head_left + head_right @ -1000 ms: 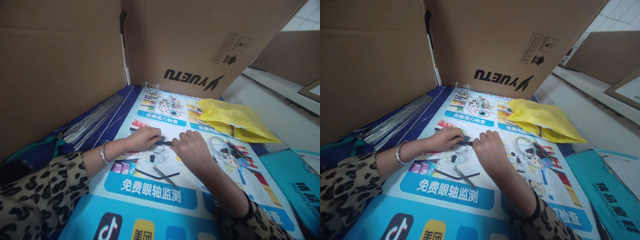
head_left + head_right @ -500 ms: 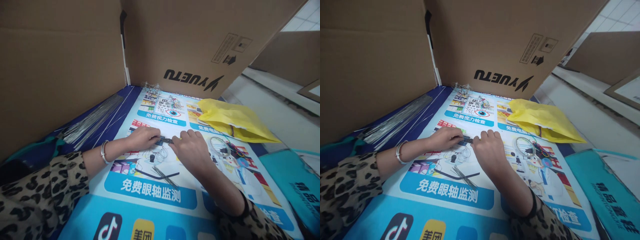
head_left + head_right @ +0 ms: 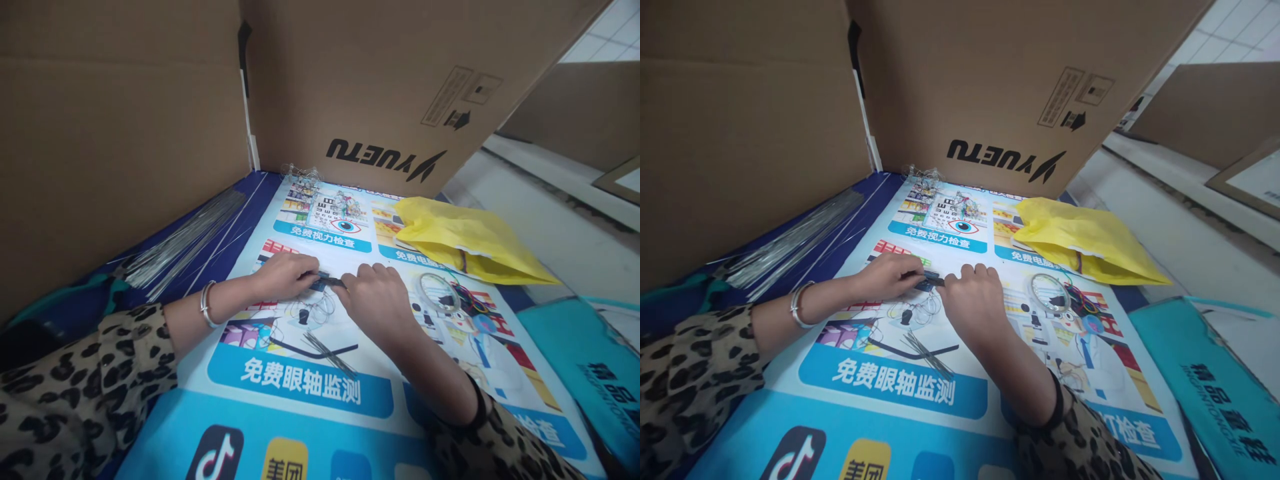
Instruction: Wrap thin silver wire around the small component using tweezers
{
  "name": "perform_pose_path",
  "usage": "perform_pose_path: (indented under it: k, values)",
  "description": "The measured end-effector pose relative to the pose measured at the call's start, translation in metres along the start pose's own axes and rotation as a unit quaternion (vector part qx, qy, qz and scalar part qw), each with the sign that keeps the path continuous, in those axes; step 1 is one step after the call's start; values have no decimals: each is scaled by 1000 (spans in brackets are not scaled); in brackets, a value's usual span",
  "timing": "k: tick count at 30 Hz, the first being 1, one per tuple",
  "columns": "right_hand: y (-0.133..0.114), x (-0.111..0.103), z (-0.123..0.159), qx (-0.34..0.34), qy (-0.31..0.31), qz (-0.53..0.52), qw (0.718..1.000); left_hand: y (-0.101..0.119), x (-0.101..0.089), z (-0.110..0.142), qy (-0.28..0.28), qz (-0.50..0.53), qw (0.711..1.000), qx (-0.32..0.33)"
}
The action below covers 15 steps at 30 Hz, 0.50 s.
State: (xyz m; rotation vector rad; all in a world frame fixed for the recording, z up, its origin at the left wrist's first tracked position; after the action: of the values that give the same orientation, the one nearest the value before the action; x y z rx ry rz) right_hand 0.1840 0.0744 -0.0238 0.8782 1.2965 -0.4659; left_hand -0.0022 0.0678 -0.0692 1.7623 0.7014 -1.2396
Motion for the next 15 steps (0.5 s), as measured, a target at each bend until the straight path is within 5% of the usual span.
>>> perform_pose_path:
  k: [15]
  values:
    - [-3,-10,-3,14,-69,-18,997,0,0,-1,-2,2,1000,9]
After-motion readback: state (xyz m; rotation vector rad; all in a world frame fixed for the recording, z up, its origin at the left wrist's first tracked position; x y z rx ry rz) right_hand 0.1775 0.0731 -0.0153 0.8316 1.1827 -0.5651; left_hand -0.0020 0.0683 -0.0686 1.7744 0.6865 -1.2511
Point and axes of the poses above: each hand's wrist, its own z-axis away from the middle knuckle, its own x-axis out of the palm, y = z × x, the point moved 1 cm from there along -z, towards the middle knuckle, and after that the axes turned 11 degrees about -y, right-handed, at the moved point
